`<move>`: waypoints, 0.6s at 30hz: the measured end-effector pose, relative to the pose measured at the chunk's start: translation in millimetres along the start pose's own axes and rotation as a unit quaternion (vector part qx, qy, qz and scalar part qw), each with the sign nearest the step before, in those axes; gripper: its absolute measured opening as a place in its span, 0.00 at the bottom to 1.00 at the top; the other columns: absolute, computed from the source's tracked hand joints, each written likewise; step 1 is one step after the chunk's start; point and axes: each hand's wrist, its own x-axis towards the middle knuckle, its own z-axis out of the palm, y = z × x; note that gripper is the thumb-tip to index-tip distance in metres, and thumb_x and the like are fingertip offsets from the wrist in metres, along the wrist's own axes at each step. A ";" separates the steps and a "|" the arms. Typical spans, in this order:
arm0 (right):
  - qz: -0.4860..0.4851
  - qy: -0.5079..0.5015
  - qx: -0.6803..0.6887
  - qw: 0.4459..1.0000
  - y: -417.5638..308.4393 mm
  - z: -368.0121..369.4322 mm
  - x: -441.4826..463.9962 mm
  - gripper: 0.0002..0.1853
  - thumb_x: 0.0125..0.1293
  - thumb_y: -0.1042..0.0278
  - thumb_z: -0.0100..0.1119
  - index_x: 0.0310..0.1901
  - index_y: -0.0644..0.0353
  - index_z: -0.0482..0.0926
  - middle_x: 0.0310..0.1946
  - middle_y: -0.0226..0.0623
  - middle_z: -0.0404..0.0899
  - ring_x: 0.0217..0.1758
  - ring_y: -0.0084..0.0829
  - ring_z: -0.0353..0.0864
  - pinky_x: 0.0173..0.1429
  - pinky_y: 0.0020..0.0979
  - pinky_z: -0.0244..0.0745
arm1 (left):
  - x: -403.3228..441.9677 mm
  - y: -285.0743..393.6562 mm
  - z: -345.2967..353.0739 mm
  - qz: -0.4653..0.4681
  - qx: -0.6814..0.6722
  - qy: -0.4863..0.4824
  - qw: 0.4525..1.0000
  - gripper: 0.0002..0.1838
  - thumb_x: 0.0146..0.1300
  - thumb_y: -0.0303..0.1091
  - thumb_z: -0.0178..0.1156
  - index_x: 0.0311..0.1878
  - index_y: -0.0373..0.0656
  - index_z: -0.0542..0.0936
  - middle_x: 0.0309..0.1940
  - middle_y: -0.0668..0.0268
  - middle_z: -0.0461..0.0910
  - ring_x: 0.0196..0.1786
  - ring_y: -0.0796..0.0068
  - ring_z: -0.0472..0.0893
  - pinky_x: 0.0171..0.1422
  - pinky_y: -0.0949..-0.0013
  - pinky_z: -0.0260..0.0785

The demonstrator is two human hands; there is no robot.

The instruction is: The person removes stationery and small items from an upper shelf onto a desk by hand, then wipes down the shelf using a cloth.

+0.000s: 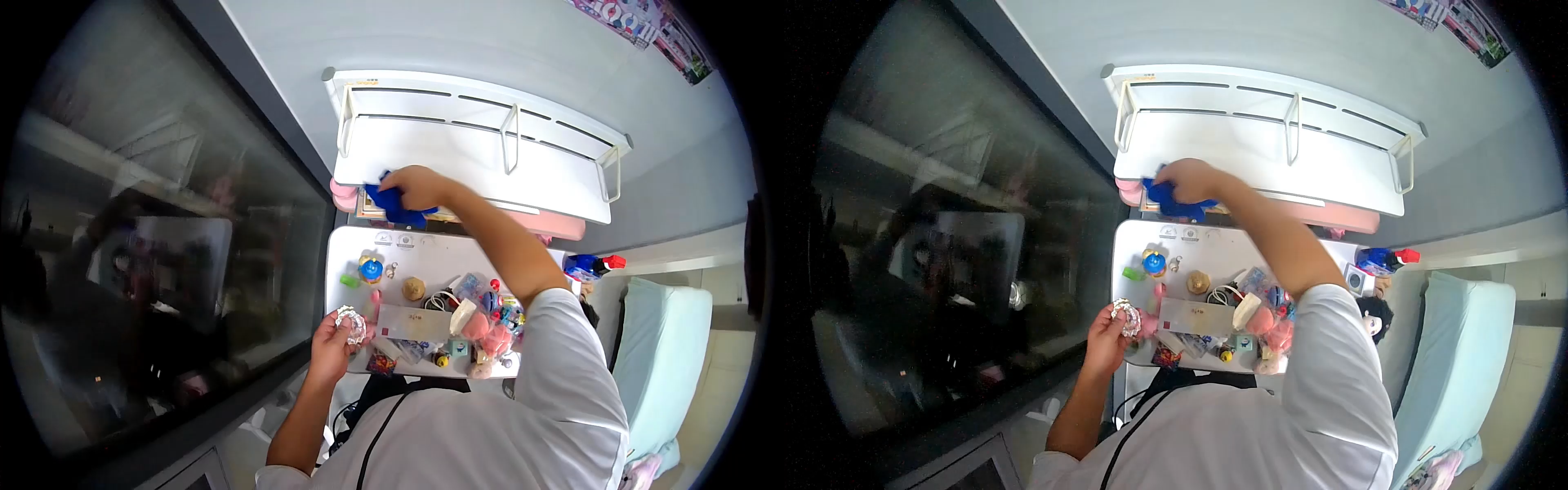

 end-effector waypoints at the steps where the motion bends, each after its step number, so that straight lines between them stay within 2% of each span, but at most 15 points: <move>1: 0.025 -0.070 0.150 0.986 6.8 -19.6 -13.3 0.32 0.46 0.79 0.59 0.59 0.61 0.83 0.52 0.48 0.86 0.51 0.41 0.85 0.61 0.37 0.78 | 1.8 -4.2 -4.1 0.002 -0.006 -0.014 1.000 0.14 0.80 0.35 0.53 0.61 0.39 0.74 0.50 0.57 0.84 0.47 0.67 0.88 0.50 0.62 0.84; 2: 0.089 -0.048 0.313 0.944 35.0 -16.1 -27.7 0.33 0.43 0.81 0.58 0.58 0.67 0.82 0.51 0.44 0.86 0.52 0.38 0.84 0.63 0.35 0.77 | 2.3 -7.3 -6.6 0.003 -0.012 -0.028 1.000 0.13 0.80 0.35 0.53 0.61 0.39 0.74 0.50 0.57 0.84 0.47 0.67 0.88 0.50 0.63 0.84; 3: 0.129 -0.002 0.493 0.861 63.6 -16.0 -40.2 0.35 0.42 0.83 0.57 0.59 0.69 0.81 0.48 0.42 0.85 0.51 0.38 0.83 0.58 0.35 0.78 | 1.5 -8.7 -6.1 -0.003 -0.010 -0.021 1.000 0.13 0.80 0.35 0.53 0.60 0.39 0.74 0.50 0.58 0.85 0.47 0.67 0.88 0.50 0.63 0.84; 4: 0.131 0.041 0.576 0.806 63.4 -32.6 -54.2 0.38 0.42 0.85 0.55 0.63 0.69 0.78 0.51 0.42 0.83 0.55 0.37 0.82 0.59 0.34 0.77 | 1.4 -9.8 -5.4 -0.009 -0.009 -0.014 1.000 0.12 0.80 0.35 0.53 0.60 0.40 0.74 0.50 0.58 0.85 0.47 0.68 0.88 0.51 0.64 0.84; 5: 0.159 0.106 0.601 0.776 69.0 -44.9 -63.3 0.40 0.44 0.85 0.53 0.68 0.68 0.73 0.53 0.42 0.82 0.57 0.36 0.80 0.60 0.32 0.77 | 1.2 -11.0 -5.3 -0.016 -0.006 -0.008 1.000 0.12 0.81 0.35 0.52 0.60 0.40 0.74 0.49 0.58 0.85 0.47 0.68 0.88 0.51 0.64 0.84; 6: 0.168 0.203 0.569 0.779 59.1 -55.6 -67.3 0.42 0.47 0.84 0.52 0.72 0.69 0.67 0.51 0.43 0.81 0.55 0.37 0.81 0.60 0.33 0.77 | 1.4 -13.1 -6.5 -0.014 -0.008 -0.006 1.000 0.12 0.81 0.35 0.52 0.60 0.41 0.74 0.49 0.59 0.85 0.47 0.69 0.87 0.51 0.64 0.84; 7: 0.240 0.267 0.464 0.810 78.3 -57.9 -60.2 0.43 0.55 0.75 0.57 0.76 0.68 0.61 0.55 0.52 0.81 0.58 0.39 0.81 0.63 0.33 0.76 | 1.8 -16.2 -8.9 -0.014 -0.010 -0.004 1.000 0.12 0.81 0.35 0.53 0.60 0.41 0.74 0.49 0.59 0.85 0.48 0.69 0.87 0.51 0.64 0.84; 8: 0.234 0.334 0.371 0.834 92.3 -47.4 -56.7 0.44 0.57 0.68 0.60 0.77 0.68 0.59 0.60 0.58 0.77 0.63 0.44 0.78 0.66 0.37 0.75 | 0.4 -19.1 -10.9 -0.014 -0.010 -0.002 1.000 0.12 0.81 0.35 0.53 0.60 0.41 0.75 0.49 0.60 0.85 0.48 0.70 0.87 0.51 0.64 0.84; 9: 0.224 0.397 0.274 0.847 73.4 -43.0 -50.2 0.46 0.59 0.61 0.64 0.78 0.68 0.58 0.65 0.65 0.73 0.68 0.48 0.75 0.69 0.41 0.73 | -2.4 -18.8 -11.0 -0.019 -0.007 -0.003 1.000 0.12 0.80 0.35 0.53 0.60 0.41 0.75 0.49 0.60 0.85 0.48 0.70 0.87 0.51 0.64 0.84; 10: 0.284 0.360 0.063 0.886 64.0 -25.5 -40.6 0.48 0.59 0.56 0.66 0.78 0.68 0.57 0.69 0.70 0.66 0.72 0.54 0.70 0.71 0.45 0.70 | -4.2 -16.1 -10.1 -0.022 -0.004 -0.006 1.000 0.12 0.80 0.36 0.53 0.60 0.41 0.75 0.49 0.61 0.85 0.48 0.70 0.87 0.51 0.63 0.84; 11: 0.328 0.306 -0.151 0.881 53.9 -7.2 -30.5 0.51 0.58 0.50 0.69 0.78 0.69 0.57 0.73 0.74 0.59 0.76 0.60 0.64 0.74 0.50 0.66 | -5.3 -13.9 -10.6 -0.024 0.000 -0.008 1.000 0.12 0.80 0.36 0.53 0.60 0.41 0.75 0.49 0.61 0.85 0.49 0.70 0.87 0.51 0.63 0.84; 12: 0.319 0.309 -0.171 0.879 35.2 -3.3 -24.7 0.50 0.59 0.52 0.68 0.77 0.71 0.58 0.74 0.75 0.54 0.77 0.68 0.59 0.76 0.57 0.61 | -6.8 -12.8 -12.8 -0.025 0.001 -0.004 1.000 0.12 0.80 0.36 0.54 0.60 0.41 0.75 0.49 0.61 0.85 0.49 0.70 0.87 0.52 0.62 0.84; 15: 0.328 0.383 -0.142 0.852 38.7 14.1 28.5 0.45 0.59 0.56 0.65 0.75 0.71 0.61 0.72 0.75 0.58 0.75 0.65 0.63 0.76 0.54 0.63 | -10.6 -14.2 -20.9 -0.025 -0.005 0.019 0.999 0.12 0.80 0.35 0.54 0.60 0.41 0.75 0.50 0.62 0.85 0.49 0.70 0.87 0.52 0.61 0.84; 18: 0.255 0.378 -0.152 0.877 32.9 23.4 83.1 0.41 0.57 0.62 0.64 0.72 0.69 0.66 0.69 0.69 0.66 0.68 0.62 0.72 0.72 0.49 0.70 | -11.9 -17.9 -36.4 -0.019 -0.016 0.044 0.999 0.12 0.80 0.35 0.54 0.60 0.41 0.75 0.50 0.61 0.84 0.48 0.69 0.87 0.52 0.60 0.84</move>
